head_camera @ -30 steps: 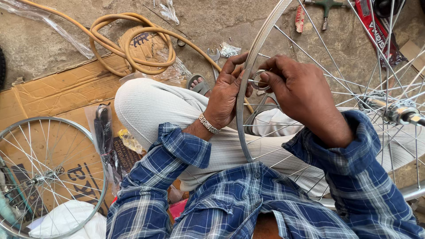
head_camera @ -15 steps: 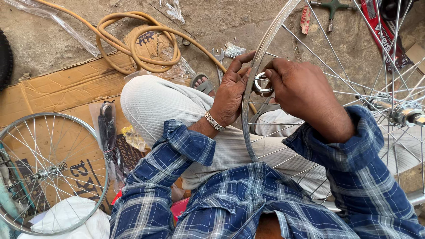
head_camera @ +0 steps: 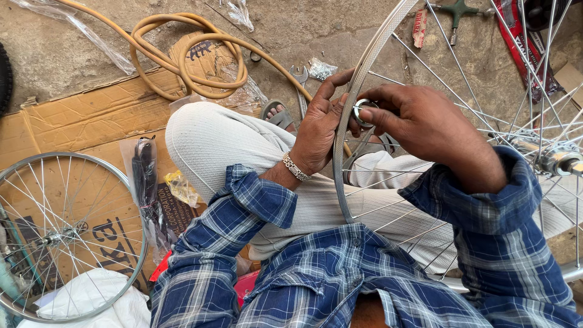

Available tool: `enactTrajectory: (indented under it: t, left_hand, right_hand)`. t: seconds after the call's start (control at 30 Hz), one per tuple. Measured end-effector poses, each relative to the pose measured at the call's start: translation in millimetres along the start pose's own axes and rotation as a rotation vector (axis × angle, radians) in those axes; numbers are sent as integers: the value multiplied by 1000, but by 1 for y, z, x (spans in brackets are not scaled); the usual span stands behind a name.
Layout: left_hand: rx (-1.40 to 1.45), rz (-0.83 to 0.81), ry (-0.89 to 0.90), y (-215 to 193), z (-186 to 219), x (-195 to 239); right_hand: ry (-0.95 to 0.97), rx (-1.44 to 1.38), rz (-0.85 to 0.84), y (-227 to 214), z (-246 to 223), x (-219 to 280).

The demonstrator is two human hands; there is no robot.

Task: The person sits on the ground and uses a spoke wrench to tighten the nipples on a bicycle wheel rim. They rotate the wheel periodically to access different spokes and continue adjusting the tension.

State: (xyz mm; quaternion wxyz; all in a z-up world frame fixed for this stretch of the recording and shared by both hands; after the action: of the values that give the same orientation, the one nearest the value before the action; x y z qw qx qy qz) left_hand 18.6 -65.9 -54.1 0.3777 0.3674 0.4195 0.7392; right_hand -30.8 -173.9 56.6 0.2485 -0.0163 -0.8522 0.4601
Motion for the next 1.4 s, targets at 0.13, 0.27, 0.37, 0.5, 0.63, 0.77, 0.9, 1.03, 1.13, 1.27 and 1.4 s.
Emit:
enactTrajectory:
  t: [0.13, 0.27, 0.37, 0.5, 0.63, 0.77, 0.9, 1.03, 1.13, 1.27, 1.4]
  left_hand:
    - [-51, -3, 24, -4, 1, -1]
    - [7, 4, 14, -3, 2, -3]
    - [26, 39, -27, -1, 1, -3]
    - [23, 49, -44, -1, -1, -4]
    - [-9, 80, -40, -7, -5, -5]
    - [-37, 103, -45, -6, -4, -2]
    - [12, 151, -55, -6, -4, -3]
    - [-27, 133, -69, -3, -2, -3]
    - [-30, 134, -62, -1, 0, -2]
    - [-43, 141, -67, 0, 2, 0]
    - [-6, 100, -51, 3, 2, -1]
  right_hand:
    - [-13, -62, 144, 2, 11, 10]
    - [-216, 18, 358, 2, -8, 22]
    - [-262, 55, 356, -2, -11, 30]
    - [-157, -50, 283, 2, 0, 24]
    - [-194, -33, 457, -8, -11, 36]
    - [-90, -18, 424, -8, -15, 31]
    - [-187, 20, 348, -6, -18, 30]
    - [-205, 85, 305, 3, -14, 26]
    - [-182, 93, 375, 5, -13, 26]
    - [-149, 4, 322, 3, -12, 25]
    - [-219, -17, 434, -6, -21, 33]
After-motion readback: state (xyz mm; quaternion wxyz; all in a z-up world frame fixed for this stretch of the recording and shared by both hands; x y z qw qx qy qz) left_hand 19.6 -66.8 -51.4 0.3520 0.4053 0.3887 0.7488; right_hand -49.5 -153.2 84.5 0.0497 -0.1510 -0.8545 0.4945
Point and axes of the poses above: each hand's wrist, its own x-axis away from the middle knuckle, its own y-axis out of the palm, z = x × y, the point moved 8 cm from there along -x, towards the middle knuckle, and after that the axes turned 13 degrees about x, right-handed, at the moved point
